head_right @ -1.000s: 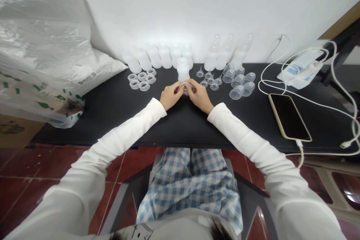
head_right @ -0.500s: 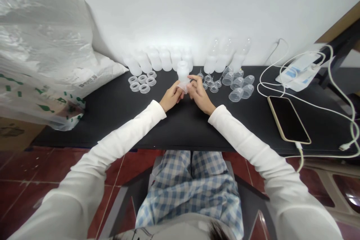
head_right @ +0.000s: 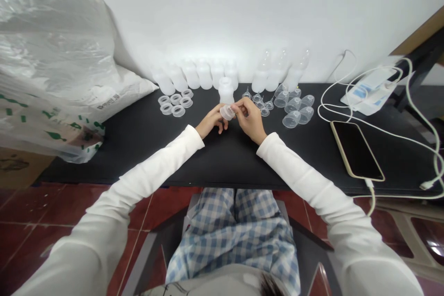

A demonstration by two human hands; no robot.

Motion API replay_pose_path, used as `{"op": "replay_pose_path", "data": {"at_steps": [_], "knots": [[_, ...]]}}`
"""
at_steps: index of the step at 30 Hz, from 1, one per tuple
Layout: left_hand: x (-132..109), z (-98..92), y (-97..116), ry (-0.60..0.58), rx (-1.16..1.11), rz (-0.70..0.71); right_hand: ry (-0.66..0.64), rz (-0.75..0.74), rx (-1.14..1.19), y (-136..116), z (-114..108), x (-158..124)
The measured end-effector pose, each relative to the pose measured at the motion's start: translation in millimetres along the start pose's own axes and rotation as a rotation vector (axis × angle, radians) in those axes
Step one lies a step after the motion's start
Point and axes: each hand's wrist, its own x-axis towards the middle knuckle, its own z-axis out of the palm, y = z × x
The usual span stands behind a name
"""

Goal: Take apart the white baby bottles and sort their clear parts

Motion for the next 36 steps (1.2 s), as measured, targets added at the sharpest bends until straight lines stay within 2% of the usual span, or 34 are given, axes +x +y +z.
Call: {"op": "replay_pose_path", "data": {"at_steps": [4,8,11,14,18,23,27,32,34,36], "knots": [[-1.8,-1.2,-0.2,-0.015,-0.105,0.057,0.077,-0.085,-0.083,-0.4,0.3,-1.0],[-2.8,2.7,-0.6,0.003,-0.059,0.080,0.098,-0.089,-0.052,0.8,1.9,-2.3],[-3.7,5.0,2.5,-0.015,-0.123,0.049,0.109,-0.067,-0.038,2.9,3.0,-3.4],[-3.8,5.7,5.7,0.022,-0.153,0.044,0.058,-0.028,-0.022,6.0,2.7,-3.2],[-1.7,6.6,5.1,0.139,-0.114,0.060,-0.074,0.006,0.022,10.5,0.8,-0.6],[1.3,9.5,0.3,0.225,-0.043,0.086,-0.141,0.065,0.117,16.1,-1.4,4.1],[2.4,10.6,0.9,0.241,-0.054,0.079,-0.145,0.096,0.175,19.1,-3.1,6.2],[-0.4,10.4,2.9,0.156,-0.089,0.046,-0.163,0.121,0.238,15.6,-3.3,6.1],[-2.2,9.8,0.8,0.176,-0.028,0.072,-0.144,0.130,0.256,13.8,-2.7,6.0],[-2.7,7.9,-3.6,0.264,0.084,0.129,-0.107,0.126,0.252,13.0,-2.3,6.3]]}}
